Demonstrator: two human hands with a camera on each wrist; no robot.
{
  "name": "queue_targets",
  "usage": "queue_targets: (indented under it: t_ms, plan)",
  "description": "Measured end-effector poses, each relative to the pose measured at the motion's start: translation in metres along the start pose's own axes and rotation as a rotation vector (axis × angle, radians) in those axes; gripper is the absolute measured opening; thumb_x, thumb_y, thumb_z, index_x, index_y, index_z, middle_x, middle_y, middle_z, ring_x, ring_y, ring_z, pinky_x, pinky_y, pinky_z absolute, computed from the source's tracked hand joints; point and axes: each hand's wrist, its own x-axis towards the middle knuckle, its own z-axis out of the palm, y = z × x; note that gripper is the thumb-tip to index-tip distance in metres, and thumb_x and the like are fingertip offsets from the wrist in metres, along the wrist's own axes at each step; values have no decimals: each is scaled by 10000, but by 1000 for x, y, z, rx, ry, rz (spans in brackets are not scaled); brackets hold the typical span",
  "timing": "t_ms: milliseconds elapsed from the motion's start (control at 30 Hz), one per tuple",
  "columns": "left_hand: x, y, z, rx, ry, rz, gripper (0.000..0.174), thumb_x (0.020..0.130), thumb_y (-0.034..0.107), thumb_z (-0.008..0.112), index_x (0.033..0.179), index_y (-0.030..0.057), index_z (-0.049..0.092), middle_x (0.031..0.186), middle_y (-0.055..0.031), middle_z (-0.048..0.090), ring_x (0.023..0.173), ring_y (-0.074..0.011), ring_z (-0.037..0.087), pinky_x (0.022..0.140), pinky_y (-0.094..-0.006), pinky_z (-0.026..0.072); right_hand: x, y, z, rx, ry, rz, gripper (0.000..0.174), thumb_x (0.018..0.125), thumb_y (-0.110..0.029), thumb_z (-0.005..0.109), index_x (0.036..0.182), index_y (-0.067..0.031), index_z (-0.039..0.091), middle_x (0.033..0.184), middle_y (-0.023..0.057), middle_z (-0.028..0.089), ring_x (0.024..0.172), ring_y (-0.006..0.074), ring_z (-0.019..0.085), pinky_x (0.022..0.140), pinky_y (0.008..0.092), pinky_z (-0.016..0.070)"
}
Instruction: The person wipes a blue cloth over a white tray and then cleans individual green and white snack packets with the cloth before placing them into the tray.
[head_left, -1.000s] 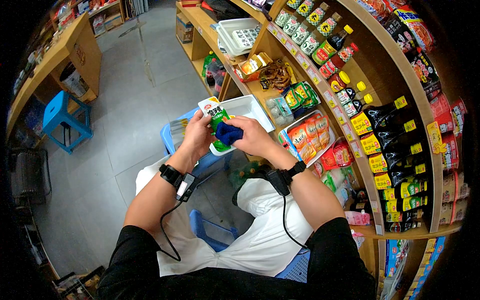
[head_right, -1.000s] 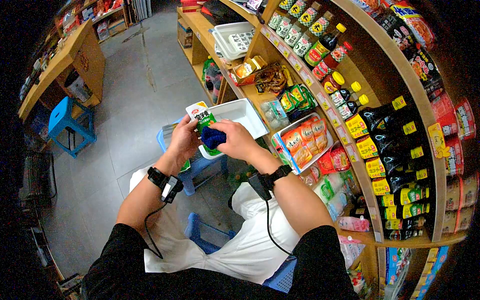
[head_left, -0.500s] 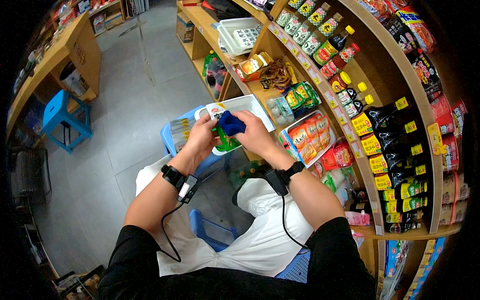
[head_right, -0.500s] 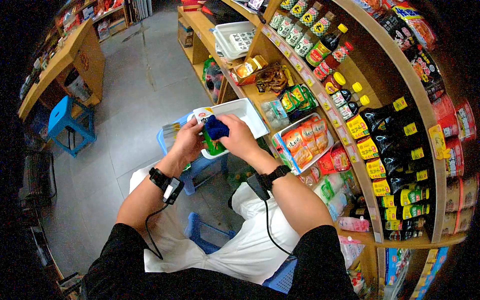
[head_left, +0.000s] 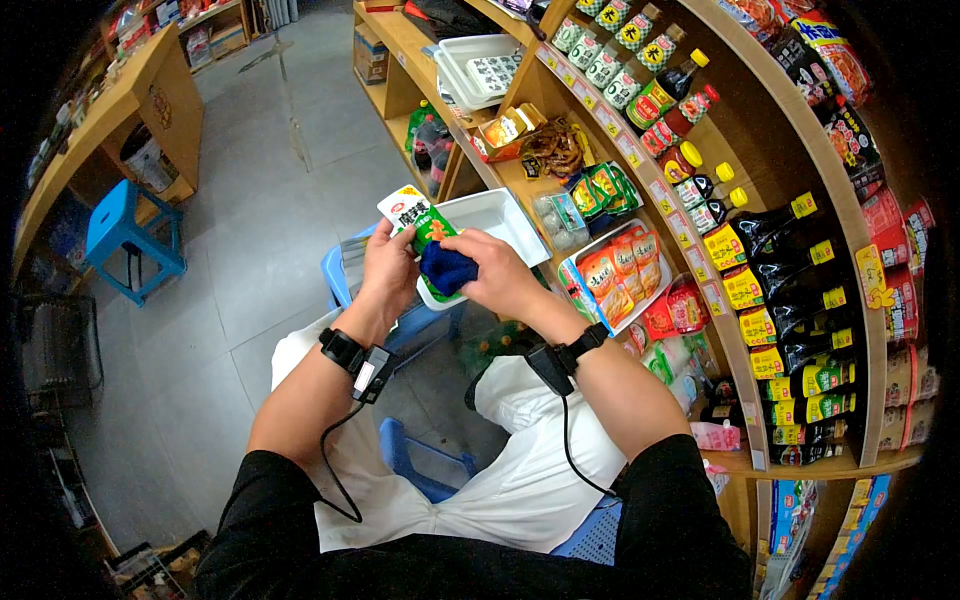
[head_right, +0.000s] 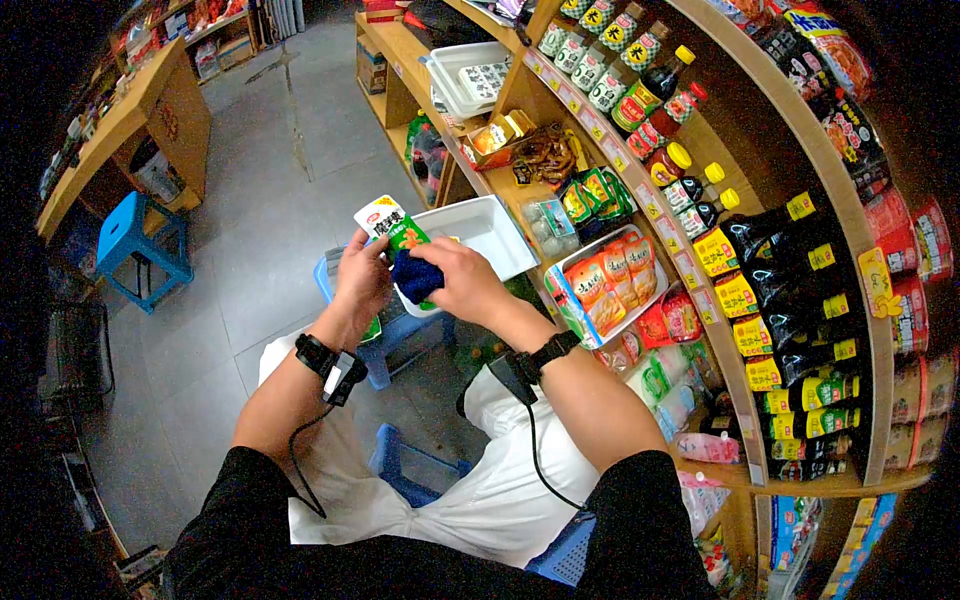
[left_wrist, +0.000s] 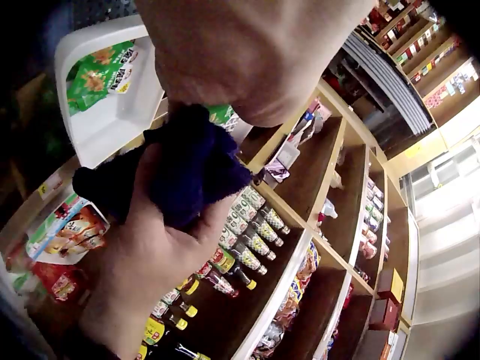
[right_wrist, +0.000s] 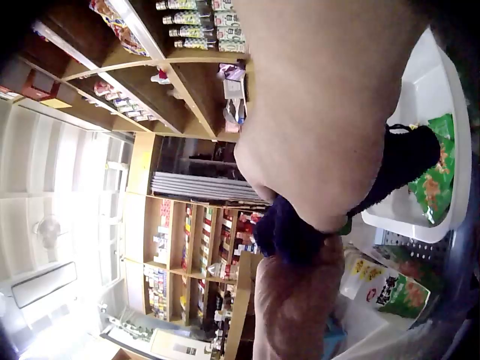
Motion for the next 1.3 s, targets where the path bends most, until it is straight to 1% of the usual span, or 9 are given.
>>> queue_targets:
  t_ms: [167,433,600,700,967,1033,1067,1133,1300]
  plan:
    - [4,-1,-6,64,6,-12,317,1060,71,496,1370,124,532,1149,-88,690,947,-219,712,722,-382,624,1,11,-2,-66,128,67,489,694,-2,718,1181,-19,673,1083,188,686,1011,393,672,884,407,543]
    - [-2,3,4,-56,-16,-39,305,1082,83,453,1383,86,499,1212,-111,659,1032,-258,698,823,-447,629,-5,41,-3,50,198,496,295,830,-117,777,1103,-30,707,969,117,756,875,199,716,802,354,553]
    - [-3,2,9,-83,-41,-51,308,1083,69,432,1385,49,488,1231,-129,651,1061,-266,695,888,-449,621,-2,39,-3,682,259,646,310,895,-154,774,1142,8,679,1029,62,737,927,140,687,828,308,544]
    - [-5,1,7,-89,-74,-40,308,1083,69,429,1385,45,486,1221,-127,656,1061,-257,696,909,-428,616,-1,17,-3,788,177,602,359,895,-170,791,1180,5,658,1058,49,721,949,124,676,856,294,542]
    - [4,-4,-6,145,-53,-54,409,1056,125,549,1439,29,443,1292,-139,621,1156,-271,660,967,-434,596,0,30,-1,667,240,529,372,827,-105,824,1141,9,663,1038,66,736,878,140,692,809,317,565]
    - [-8,0,7,164,40,-81,507,1041,155,595,1486,5,406,1419,-172,523,1246,-316,603,1005,-480,572,1,31,-3,153,291,417,358,805,-120,832,1101,0,672,992,90,750,859,174,712,793,344,565]
    - [-7,-2,4,179,-22,-71,554,1044,175,595,1513,-18,372,1501,-192,428,1294,-354,560,1028,-515,553,0,31,-3,153,292,418,358,805,-120,832,1101,0,672,992,90,750,859,174,712,793,344,565]
    - [-13,0,10,157,-73,-93,548,1050,187,589,1516,-5,374,1482,-181,455,1292,-345,563,1028,-514,551,4,17,-7,76,346,386,319,757,-145,841,997,-23,669,941,215,729,887,385,722,772,435,563]
    - [-10,-4,9,81,-188,-125,518,1073,223,549,1528,40,382,1419,-139,533,1267,-318,577,997,-489,559,4,7,-6,-9,270,311,358,756,-133,835,1052,-27,664,948,194,714,894,380,707,780,424,556]
